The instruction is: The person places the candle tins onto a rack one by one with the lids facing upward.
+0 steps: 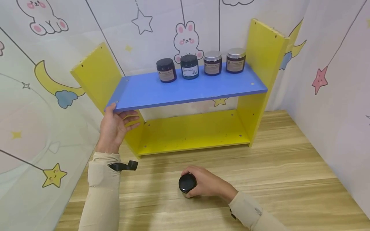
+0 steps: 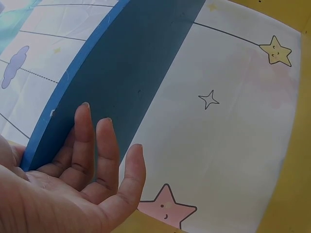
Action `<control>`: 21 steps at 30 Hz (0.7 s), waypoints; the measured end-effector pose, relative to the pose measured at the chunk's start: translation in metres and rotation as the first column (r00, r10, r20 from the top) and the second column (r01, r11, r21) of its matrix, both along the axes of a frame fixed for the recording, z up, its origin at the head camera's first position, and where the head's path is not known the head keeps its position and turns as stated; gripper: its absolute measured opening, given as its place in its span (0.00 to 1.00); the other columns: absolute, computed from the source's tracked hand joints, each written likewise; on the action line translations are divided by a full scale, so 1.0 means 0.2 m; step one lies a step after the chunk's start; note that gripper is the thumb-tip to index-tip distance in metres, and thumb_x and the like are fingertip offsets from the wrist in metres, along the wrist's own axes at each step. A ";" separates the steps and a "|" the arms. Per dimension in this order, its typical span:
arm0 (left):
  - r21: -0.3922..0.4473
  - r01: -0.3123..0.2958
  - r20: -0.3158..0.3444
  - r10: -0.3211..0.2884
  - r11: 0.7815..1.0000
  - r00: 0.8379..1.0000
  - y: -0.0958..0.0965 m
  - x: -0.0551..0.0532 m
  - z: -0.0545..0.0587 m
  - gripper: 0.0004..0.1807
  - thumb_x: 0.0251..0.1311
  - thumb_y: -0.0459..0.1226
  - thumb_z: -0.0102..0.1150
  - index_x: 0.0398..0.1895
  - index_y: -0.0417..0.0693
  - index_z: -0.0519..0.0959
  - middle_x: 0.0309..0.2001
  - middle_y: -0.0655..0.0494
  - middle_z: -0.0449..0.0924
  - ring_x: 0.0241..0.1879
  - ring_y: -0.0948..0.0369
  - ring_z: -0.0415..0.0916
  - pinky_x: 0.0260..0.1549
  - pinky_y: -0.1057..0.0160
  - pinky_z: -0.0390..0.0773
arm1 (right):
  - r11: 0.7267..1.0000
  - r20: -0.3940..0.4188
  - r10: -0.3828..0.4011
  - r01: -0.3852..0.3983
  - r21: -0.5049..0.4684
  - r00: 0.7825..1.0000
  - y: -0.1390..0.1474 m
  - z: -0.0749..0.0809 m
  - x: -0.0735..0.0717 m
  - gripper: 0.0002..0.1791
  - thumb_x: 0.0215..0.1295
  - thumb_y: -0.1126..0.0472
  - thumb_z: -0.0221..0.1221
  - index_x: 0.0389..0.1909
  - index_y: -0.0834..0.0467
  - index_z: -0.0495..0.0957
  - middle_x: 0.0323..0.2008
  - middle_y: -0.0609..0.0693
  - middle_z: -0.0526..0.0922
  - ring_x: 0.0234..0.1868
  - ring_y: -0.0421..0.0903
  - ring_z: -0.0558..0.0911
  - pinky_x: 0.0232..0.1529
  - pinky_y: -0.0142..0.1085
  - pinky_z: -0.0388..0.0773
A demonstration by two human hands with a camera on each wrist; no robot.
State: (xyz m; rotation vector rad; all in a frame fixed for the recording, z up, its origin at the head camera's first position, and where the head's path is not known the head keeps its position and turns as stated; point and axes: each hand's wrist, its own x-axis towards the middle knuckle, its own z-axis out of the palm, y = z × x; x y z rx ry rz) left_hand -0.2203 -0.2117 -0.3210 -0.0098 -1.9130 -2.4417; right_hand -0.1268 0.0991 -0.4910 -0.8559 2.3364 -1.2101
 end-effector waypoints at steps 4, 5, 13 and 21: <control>-0.006 -0.003 0.005 0.003 1.000 1.000 0.00 0.00 0.00 0.29 0.80 0.55 0.30 0.70 0.48 0.64 0.34 0.55 0.85 0.38 0.55 0.81 0.50 0.49 0.80 | 0.999 0.016 -0.010 0.010 -0.032 1.000 0.01 -0.01 0.01 0.37 0.55 0.51 0.76 0.65 0.53 0.74 0.62 0.43 0.77 0.59 0.44 0.78 0.59 0.40 0.76; -0.006 -0.004 0.005 0.004 1.000 1.000 0.00 0.00 0.00 0.29 0.80 0.55 0.30 0.70 0.48 0.65 0.34 0.55 0.85 0.38 0.55 0.81 0.50 0.50 0.80 | 0.999 0.020 -0.014 0.014 -0.039 1.000 0.02 -0.02 0.01 0.37 0.55 0.51 0.76 0.65 0.53 0.74 0.62 0.43 0.77 0.59 0.44 0.78 0.60 0.41 0.75; -0.005 -0.002 0.012 0.002 1.000 1.000 0.00 0.00 0.00 0.29 0.80 0.56 0.30 0.67 0.47 0.68 0.33 0.56 0.85 0.37 0.55 0.81 0.54 0.45 0.77 | 0.989 0.128 -0.074 0.090 -0.120 0.989 0.02 -0.04 0.05 0.36 0.57 0.53 0.75 0.64 0.57 0.71 0.61 0.50 0.77 0.61 0.49 0.79 0.58 0.40 0.78; -0.006 0.000 0.004 0.000 1.000 1.000 0.00 0.00 0.00 0.29 0.80 0.56 0.29 0.69 0.48 0.66 0.33 0.56 0.85 0.37 0.56 0.80 0.54 0.46 0.77 | 0.981 0.133 -0.084 0.105 -0.161 0.988 0.02 -0.05 0.07 0.33 0.58 0.54 0.75 0.62 0.53 0.72 0.59 0.49 0.78 0.61 0.49 0.79 0.58 0.41 0.78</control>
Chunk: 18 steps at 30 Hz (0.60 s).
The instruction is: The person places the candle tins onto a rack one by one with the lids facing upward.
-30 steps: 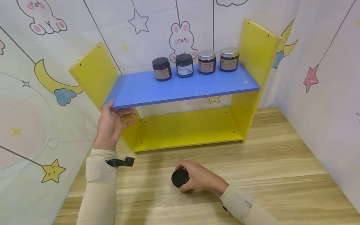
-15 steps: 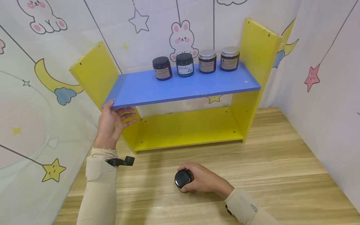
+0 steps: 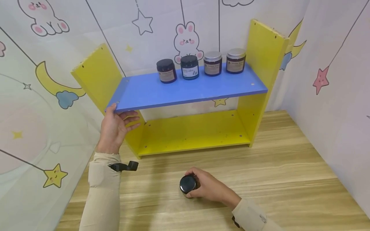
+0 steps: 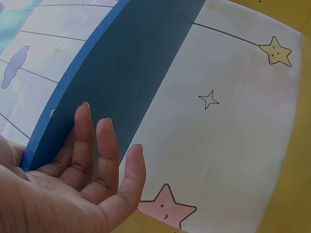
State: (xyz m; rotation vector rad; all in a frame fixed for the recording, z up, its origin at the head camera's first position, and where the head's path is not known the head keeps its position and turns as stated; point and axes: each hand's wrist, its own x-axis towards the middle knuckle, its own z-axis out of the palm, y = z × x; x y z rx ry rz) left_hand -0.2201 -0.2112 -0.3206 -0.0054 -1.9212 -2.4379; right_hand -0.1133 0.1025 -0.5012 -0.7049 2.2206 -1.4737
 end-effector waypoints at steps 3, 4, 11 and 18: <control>0.002 0.002 -0.002 -0.002 1.000 1.000 0.00 0.00 0.00 0.29 0.80 0.56 0.30 0.69 0.48 0.65 0.33 0.56 0.85 0.37 0.56 0.80 0.53 0.46 0.77 | 1.000 0.006 -0.009 0.009 0.001 1.000 0.00 0.01 0.00 0.33 0.57 0.54 0.75 0.61 0.52 0.73 0.58 0.49 0.79 0.60 0.49 0.79 0.58 0.42 0.78; 0.001 0.003 -0.002 -0.003 1.000 1.000 0.00 0.00 0.00 0.29 0.80 0.56 0.29 0.70 0.48 0.65 0.33 0.57 0.85 0.37 0.56 0.80 0.54 0.46 0.77 | 1.000 0.008 -0.013 0.013 0.002 1.000 0.00 0.01 -0.01 0.33 0.56 0.54 0.75 0.61 0.53 0.73 0.57 0.49 0.79 0.60 0.49 0.80 0.58 0.42 0.78; 0.003 0.002 0.002 -0.002 1.000 1.000 0.00 0.01 0.00 0.29 0.80 0.56 0.29 0.69 0.47 0.66 0.33 0.57 0.86 0.37 0.56 0.80 0.53 0.46 0.77 | 0.999 0.024 -0.029 0.029 -0.025 0.999 0.00 0.04 -0.03 0.33 0.57 0.55 0.75 0.62 0.55 0.74 0.55 0.48 0.81 0.57 0.47 0.80 0.59 0.40 0.78; 0.005 0.003 -0.002 -0.003 1.000 1.000 0.00 0.00 0.00 0.29 0.80 0.55 0.29 0.69 0.47 0.67 0.33 0.57 0.86 0.37 0.56 0.80 0.54 0.45 0.77 | 0.993 0.032 -0.082 0.084 -0.080 0.996 0.02 0.09 -0.07 0.33 0.57 0.54 0.75 0.63 0.53 0.73 0.55 0.50 0.81 0.56 0.48 0.81 0.56 0.39 0.79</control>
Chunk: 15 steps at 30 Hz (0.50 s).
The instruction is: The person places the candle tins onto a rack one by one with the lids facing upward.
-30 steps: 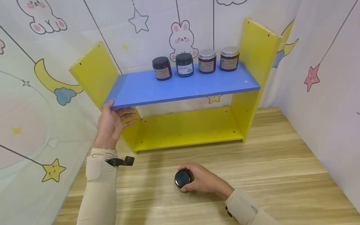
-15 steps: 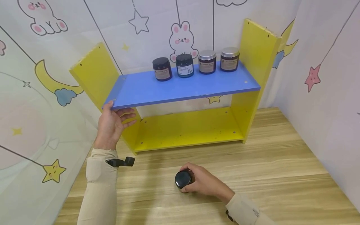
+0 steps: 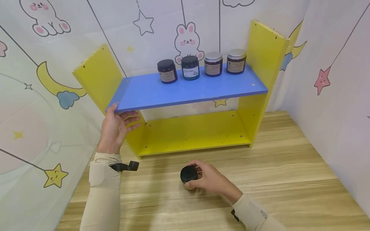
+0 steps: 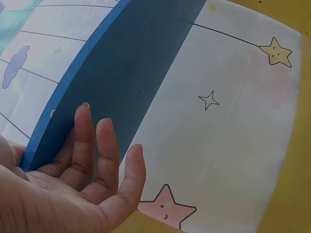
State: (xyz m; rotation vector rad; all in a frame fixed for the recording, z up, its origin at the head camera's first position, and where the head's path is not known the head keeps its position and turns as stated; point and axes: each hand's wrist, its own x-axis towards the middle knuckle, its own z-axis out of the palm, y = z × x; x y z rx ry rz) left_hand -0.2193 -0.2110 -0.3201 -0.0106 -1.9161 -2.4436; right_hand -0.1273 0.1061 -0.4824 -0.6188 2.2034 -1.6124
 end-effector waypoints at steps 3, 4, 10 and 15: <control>-0.002 -0.001 -0.002 0.001 1.000 1.000 0.00 0.00 0.00 0.29 0.80 0.55 0.29 0.68 0.47 0.67 0.33 0.56 0.86 0.37 0.56 0.80 0.53 0.46 0.77 | 0.999 0.017 -0.016 0.016 -0.029 1.000 0.01 0.04 -0.02 0.33 0.59 0.53 0.73 0.64 0.52 0.72 0.57 0.52 0.80 0.57 0.50 0.81 0.54 0.37 0.80; -0.003 -0.001 -0.001 0.001 1.000 1.000 0.00 0.00 0.00 0.29 0.80 0.55 0.29 0.68 0.47 0.68 0.33 0.56 0.86 0.37 0.56 0.80 0.52 0.47 0.77 | 0.999 0.018 -0.020 0.021 -0.032 1.000 0.01 0.06 -0.02 0.33 0.60 0.53 0.73 0.64 0.52 0.71 0.57 0.53 0.79 0.57 0.51 0.81 0.53 0.37 0.80; -0.002 0.001 -0.005 -0.001 1.000 1.000 0.00 0.00 0.00 0.29 0.80 0.55 0.29 0.67 0.47 0.67 0.33 0.56 0.86 0.37 0.56 0.80 0.50 0.48 0.79 | 0.998 -0.030 -0.055 0.054 -0.036 0.998 0.03 0.15 -0.07 0.32 0.62 0.53 0.72 0.64 0.54 0.71 0.57 0.55 0.78 0.55 0.52 0.80 0.52 0.39 0.80; -0.004 -0.001 -0.006 0.001 1.000 1.000 0.00 0.00 -0.01 0.29 0.80 0.55 0.29 0.69 0.47 0.66 0.33 0.57 0.86 0.37 0.56 0.80 0.50 0.48 0.79 | 0.996 -0.095 -0.080 0.075 -0.056 0.992 0.02 0.21 -0.10 0.30 0.61 0.56 0.72 0.62 0.56 0.73 0.56 0.56 0.79 0.52 0.51 0.82 0.52 0.38 0.81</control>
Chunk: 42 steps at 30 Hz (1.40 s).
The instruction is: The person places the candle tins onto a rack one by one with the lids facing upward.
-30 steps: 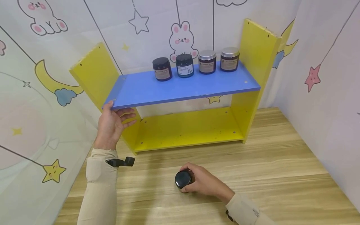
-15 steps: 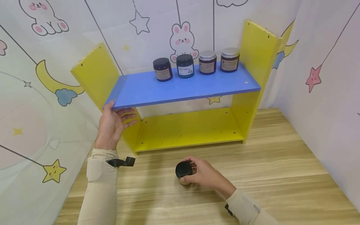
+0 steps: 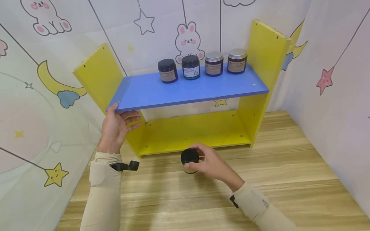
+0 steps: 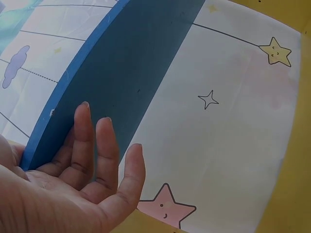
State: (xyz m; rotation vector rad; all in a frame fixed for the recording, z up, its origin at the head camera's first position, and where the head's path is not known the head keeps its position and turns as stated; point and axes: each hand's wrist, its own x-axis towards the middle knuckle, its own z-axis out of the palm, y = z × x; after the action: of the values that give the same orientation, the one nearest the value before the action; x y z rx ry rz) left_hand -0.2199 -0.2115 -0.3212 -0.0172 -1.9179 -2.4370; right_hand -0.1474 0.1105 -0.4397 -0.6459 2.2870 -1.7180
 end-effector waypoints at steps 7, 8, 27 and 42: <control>0.000 -0.004 0.004 0.004 1.000 1.000 0.00 0.00 0.00 0.29 0.80 0.55 0.28 0.70 0.48 0.65 0.32 0.57 0.86 0.37 0.56 0.80 0.54 0.45 0.76 | 0.999 0.001 -0.027 0.027 -0.023 1.000 -0.01 0.09 -0.02 0.31 0.60 0.55 0.73 0.63 0.54 0.73 0.58 0.57 0.79 0.53 0.52 0.84 0.49 0.36 0.83; 0.000 -0.004 0.004 0.004 1.000 1.000 0.00 0.00 0.00 0.29 0.80 0.55 0.28 0.69 0.48 0.65 0.32 0.57 0.86 0.37 0.56 0.80 0.54 0.45 0.76 | 0.999 -0.003 -0.031 0.031 -0.019 1.000 0.00 0.10 -0.02 0.31 0.60 0.54 0.73 0.63 0.53 0.73 0.58 0.56 0.79 0.53 0.51 0.84 0.48 0.36 0.83; -0.018 0.000 -0.001 0.000 1.000 1.000 -0.01 0.00 0.00 0.29 0.80 0.56 0.30 0.68 0.48 0.67 0.33 0.56 0.85 0.37 0.54 0.80 0.53 0.45 0.77 | 0.996 -0.151 -0.088 0.092 0.018 0.985 0.08 0.44 -0.14 0.30 0.62 0.53 0.72 0.63 0.52 0.75 0.57 0.54 0.79 0.50 0.52 0.84 0.45 0.38 0.85; -0.028 -0.002 0.000 0.002 1.000 1.000 -0.01 0.00 -0.01 0.30 0.80 0.56 0.30 0.73 0.50 0.61 0.35 0.54 0.84 0.39 0.53 0.80 0.50 0.48 0.78 | 0.979 -0.330 -0.134 0.176 0.100 0.935 0.13 0.78 -0.21 0.28 0.63 0.48 0.70 0.62 0.49 0.77 0.54 0.48 0.81 0.51 0.48 0.79 0.47 0.39 0.83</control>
State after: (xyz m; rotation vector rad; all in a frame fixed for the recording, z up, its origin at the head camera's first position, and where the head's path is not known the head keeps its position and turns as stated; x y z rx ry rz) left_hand -0.2202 -0.2129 -0.3225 -0.0164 -1.9504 -2.4090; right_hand -0.1892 0.1357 -0.2834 -0.7875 2.7142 -1.6114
